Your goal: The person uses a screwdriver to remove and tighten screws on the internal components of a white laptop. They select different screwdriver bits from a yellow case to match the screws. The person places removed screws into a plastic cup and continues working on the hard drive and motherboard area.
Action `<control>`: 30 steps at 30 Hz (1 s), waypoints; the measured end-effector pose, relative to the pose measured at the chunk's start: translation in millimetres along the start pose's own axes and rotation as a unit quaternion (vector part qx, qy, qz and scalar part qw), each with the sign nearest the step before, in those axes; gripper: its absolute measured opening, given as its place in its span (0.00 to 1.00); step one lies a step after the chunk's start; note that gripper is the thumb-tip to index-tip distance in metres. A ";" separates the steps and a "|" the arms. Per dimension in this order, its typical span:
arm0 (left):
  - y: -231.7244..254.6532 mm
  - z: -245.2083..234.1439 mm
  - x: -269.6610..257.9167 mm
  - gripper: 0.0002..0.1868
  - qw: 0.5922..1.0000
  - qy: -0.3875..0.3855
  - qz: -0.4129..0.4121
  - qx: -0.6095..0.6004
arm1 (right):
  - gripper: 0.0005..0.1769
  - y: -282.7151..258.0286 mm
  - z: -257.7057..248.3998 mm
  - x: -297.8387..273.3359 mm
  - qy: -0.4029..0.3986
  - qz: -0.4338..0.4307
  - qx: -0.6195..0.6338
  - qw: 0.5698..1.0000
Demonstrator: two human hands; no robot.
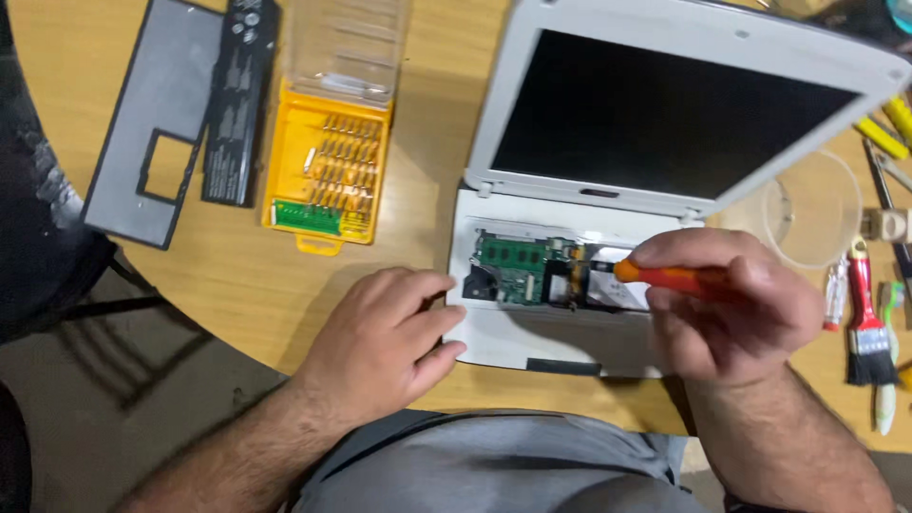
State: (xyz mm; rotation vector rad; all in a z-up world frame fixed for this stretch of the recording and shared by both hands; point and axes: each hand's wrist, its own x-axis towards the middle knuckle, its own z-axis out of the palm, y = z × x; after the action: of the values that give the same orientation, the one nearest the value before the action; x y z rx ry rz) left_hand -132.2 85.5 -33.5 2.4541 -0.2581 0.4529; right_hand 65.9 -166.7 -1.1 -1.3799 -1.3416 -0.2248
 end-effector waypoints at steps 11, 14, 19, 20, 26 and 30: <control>-4.2 -0.8 0.8 0.24 1.000 -0.016 0.013 0.012 | 0.23 27.7 53.3 42.6 -0.161 0.075 0.030 0.984; -4.7 1.0 -1.0 0.25 1.000 -0.012 0.001 0.013 | 0.23 32.6 56.6 35.4 -0.159 0.078 0.024 0.984; 2.8 -3.1 7.2 0.25 0.998 -0.026 -0.020 0.045 | 0.20 39.8 59.5 33.9 -0.166 0.051 0.016 0.985; 4.0 -2.9 6.8 0.25 0.997 -0.033 -0.024 0.071 | 0.20 41.7 60.1 32.4 -0.167 0.057 0.015 0.984; 4.0 0.4 3.3 0.27 0.992 -0.032 -0.033 0.119 | 0.21 40.0 59.0 33.8 -0.195 0.051 0.009 0.979; 2.7 1.6 2.2 0.27 0.993 -0.037 -0.035 0.107 | 0.20 40.5 60.6 35.5 -0.208 0.048 -0.001 0.977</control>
State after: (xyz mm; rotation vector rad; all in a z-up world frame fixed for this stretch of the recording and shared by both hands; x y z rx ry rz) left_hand -130.6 82.3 -32.3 2.6843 -0.1601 0.3776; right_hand 76.7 -88.1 -17.3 -1.5438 -1.6085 0.1364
